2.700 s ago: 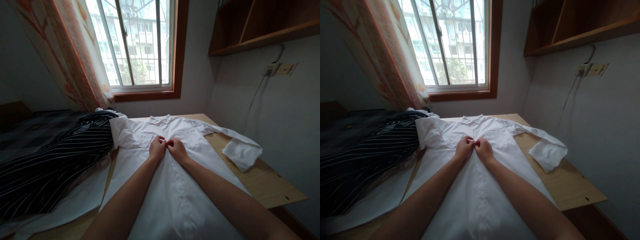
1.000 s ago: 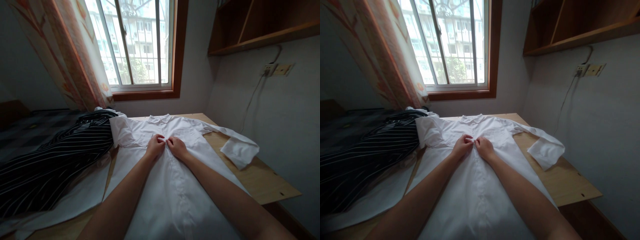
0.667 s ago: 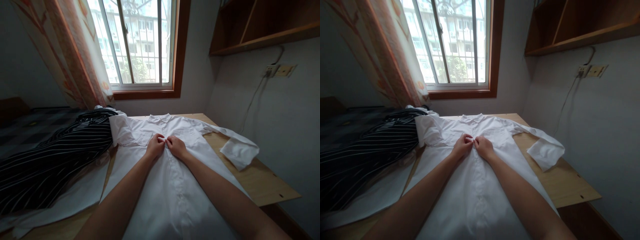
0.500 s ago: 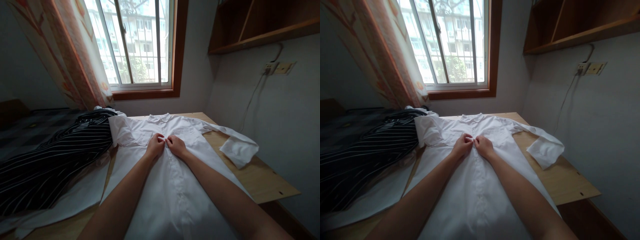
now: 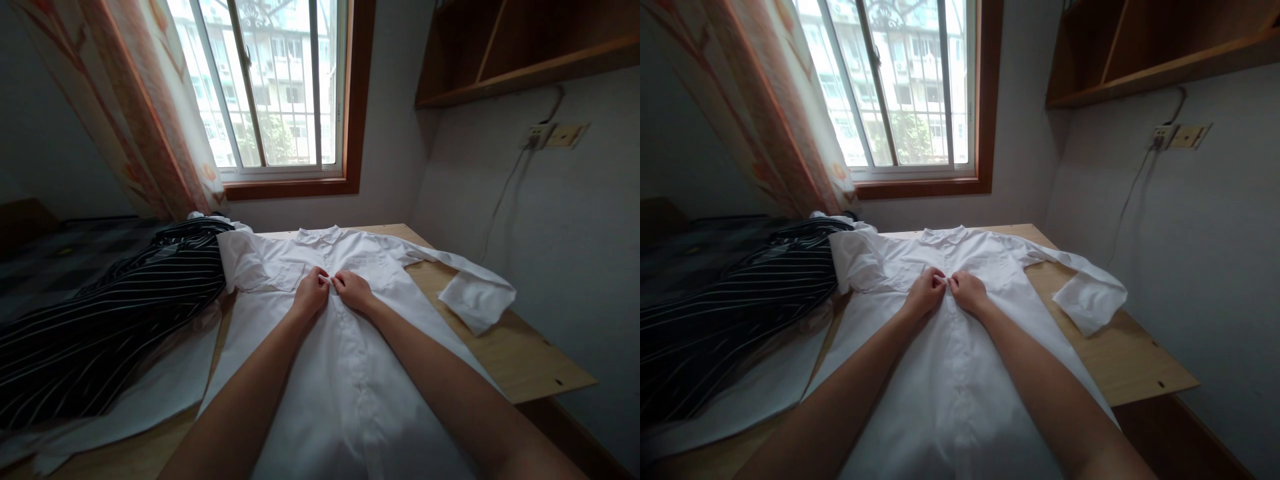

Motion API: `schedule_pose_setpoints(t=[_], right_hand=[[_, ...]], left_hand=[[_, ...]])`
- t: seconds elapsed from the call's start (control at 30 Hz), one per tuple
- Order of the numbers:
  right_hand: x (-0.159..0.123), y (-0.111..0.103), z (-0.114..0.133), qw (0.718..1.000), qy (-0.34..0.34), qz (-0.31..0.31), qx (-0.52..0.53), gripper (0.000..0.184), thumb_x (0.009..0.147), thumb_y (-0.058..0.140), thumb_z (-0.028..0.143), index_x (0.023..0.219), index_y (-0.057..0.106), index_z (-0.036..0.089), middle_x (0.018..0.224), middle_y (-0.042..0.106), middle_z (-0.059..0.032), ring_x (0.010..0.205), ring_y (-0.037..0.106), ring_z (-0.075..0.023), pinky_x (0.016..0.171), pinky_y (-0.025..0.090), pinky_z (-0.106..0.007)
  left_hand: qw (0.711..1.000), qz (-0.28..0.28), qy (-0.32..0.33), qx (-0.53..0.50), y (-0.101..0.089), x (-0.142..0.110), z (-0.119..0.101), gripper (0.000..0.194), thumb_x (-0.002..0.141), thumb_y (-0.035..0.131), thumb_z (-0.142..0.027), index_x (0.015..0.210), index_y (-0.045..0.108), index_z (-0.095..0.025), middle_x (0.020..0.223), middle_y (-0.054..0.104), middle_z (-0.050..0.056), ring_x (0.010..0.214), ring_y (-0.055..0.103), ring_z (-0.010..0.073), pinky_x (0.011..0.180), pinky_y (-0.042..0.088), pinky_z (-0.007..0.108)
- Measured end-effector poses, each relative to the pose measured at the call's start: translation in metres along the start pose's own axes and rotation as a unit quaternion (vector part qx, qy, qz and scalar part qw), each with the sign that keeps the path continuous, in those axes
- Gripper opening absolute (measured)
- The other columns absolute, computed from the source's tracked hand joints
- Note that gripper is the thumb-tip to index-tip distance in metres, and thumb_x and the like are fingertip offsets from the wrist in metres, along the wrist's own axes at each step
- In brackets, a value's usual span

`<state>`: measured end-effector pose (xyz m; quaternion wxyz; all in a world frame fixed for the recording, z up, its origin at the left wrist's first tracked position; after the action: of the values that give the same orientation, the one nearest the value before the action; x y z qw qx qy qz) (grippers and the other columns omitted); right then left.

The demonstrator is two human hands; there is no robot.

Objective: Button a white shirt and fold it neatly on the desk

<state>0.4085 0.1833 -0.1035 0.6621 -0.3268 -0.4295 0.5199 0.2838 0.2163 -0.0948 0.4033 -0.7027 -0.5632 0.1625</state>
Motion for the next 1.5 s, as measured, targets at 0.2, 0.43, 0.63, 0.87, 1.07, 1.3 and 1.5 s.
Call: schedule_pose_setpoints(t=[0.2,0.43,0.63,0.87,1.07,1.3,1.5], right_hand=[[-0.003,0.0,0.0,1.0,0.002,-0.011,0.011,0.036,0.1,0.039,0.033,0.089,0.071,0.019,0.097,0.072,-0.0071,0.087,0.062,-0.0178,0.07,0.036,-0.026],[-0.013,-0.014,-0.015,0.994,0.024,-0.088,-0.067,0.027,0.094,0.048,0.028,0.11,0.069,0.021,0.122,0.063,-0.0107,0.12,0.05,-0.0243,0.101,0.034,-0.034],[-0.015,-0.002,-0.045,0.985,0.135,0.054,-0.094,0.059,0.099,0.028,0.056,0.151,0.035,0.03,0.161,0.025,-0.0076,0.148,0.015,-0.0289,0.116,0.008,-0.056],[-0.006,0.001,-0.052,0.979,0.148,0.099,-0.098,0.064,0.097,0.021,0.06,0.155,0.024,0.033,0.164,0.012,-0.0039,0.15,0.006,-0.0263,0.117,0.0,-0.056],[0.004,0.0,-0.052,0.979,0.152,0.099,-0.093,0.064,0.096,0.022,0.061,0.154,0.024,0.033,0.164,0.013,-0.005,0.15,0.007,-0.0258,0.117,0.0,-0.055],[0.01,0.001,-0.05,0.981,0.145,0.082,-0.099,0.066,0.096,0.022,0.06,0.154,0.026,0.03,0.164,0.015,-0.0082,0.15,0.009,-0.0293,0.117,0.002,-0.056],[0.016,0.005,-0.052,0.982,0.135,0.09,-0.101,0.066,0.097,0.022,0.06,0.155,0.025,0.03,0.164,0.013,-0.0084,0.15,0.008,-0.0289,0.116,0.002,-0.057]], left_hand=[[0.995,-0.013,0.053,0.082,-0.003,0.0,0.004,0.021,0.082,0.058,-0.017,0.102,0.063,-0.02,0.084,0.068,0.003,0.089,0.062,0.0207,0.085,0.047,0.032],[0.973,0.028,0.158,0.164,0.005,-0.001,0.007,0.04,0.094,0.04,-0.023,0.13,0.058,-0.022,0.139,0.058,0.004,0.132,0.046,0.0224,0.114,0.033,0.04],[0.956,0.135,0.103,0.239,0.013,-0.006,0.008,0.052,0.1,0.027,-0.042,0.149,0.038,-0.028,0.158,0.032,0.0,0.147,0.026,0.025,0.12,0.017,0.052],[0.948,0.145,0.108,0.261,0.013,0.001,0.012,0.059,0.098,0.023,-0.049,0.152,0.033,-0.027,0.161,0.025,0.002,0.149,0.02,0.0253,0.12,0.012,0.054],[0.948,0.15,0.127,0.251,0.01,0.012,0.016,0.061,0.097,0.028,-0.053,0.15,0.036,-0.025,0.16,0.028,0.004,0.149,0.021,0.0252,0.121,0.013,0.052],[0.944,0.083,0.199,0.25,0.0,-0.018,0.008,0.049,0.098,0.036,-0.039,0.138,0.053,-0.016,0.148,0.049,0.011,0.141,0.038,0.0245,0.119,0.025,0.04],[0.954,0.098,0.101,0.265,-0.015,-0.056,0.027,0.054,0.098,0.034,-0.049,0.147,0.043,-0.027,0.157,0.034,0.008,0.147,0.026,0.0293,0.117,0.017,0.057]])
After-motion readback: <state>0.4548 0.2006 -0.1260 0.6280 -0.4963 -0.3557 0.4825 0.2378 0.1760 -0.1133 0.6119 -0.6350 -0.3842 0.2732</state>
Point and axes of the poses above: each hand's wrist, its own x-axis towards the middle knuckle, its own y-axis out of the palm, z = x × y, the point moved 4 cm from there along x, towards the middle knuckle
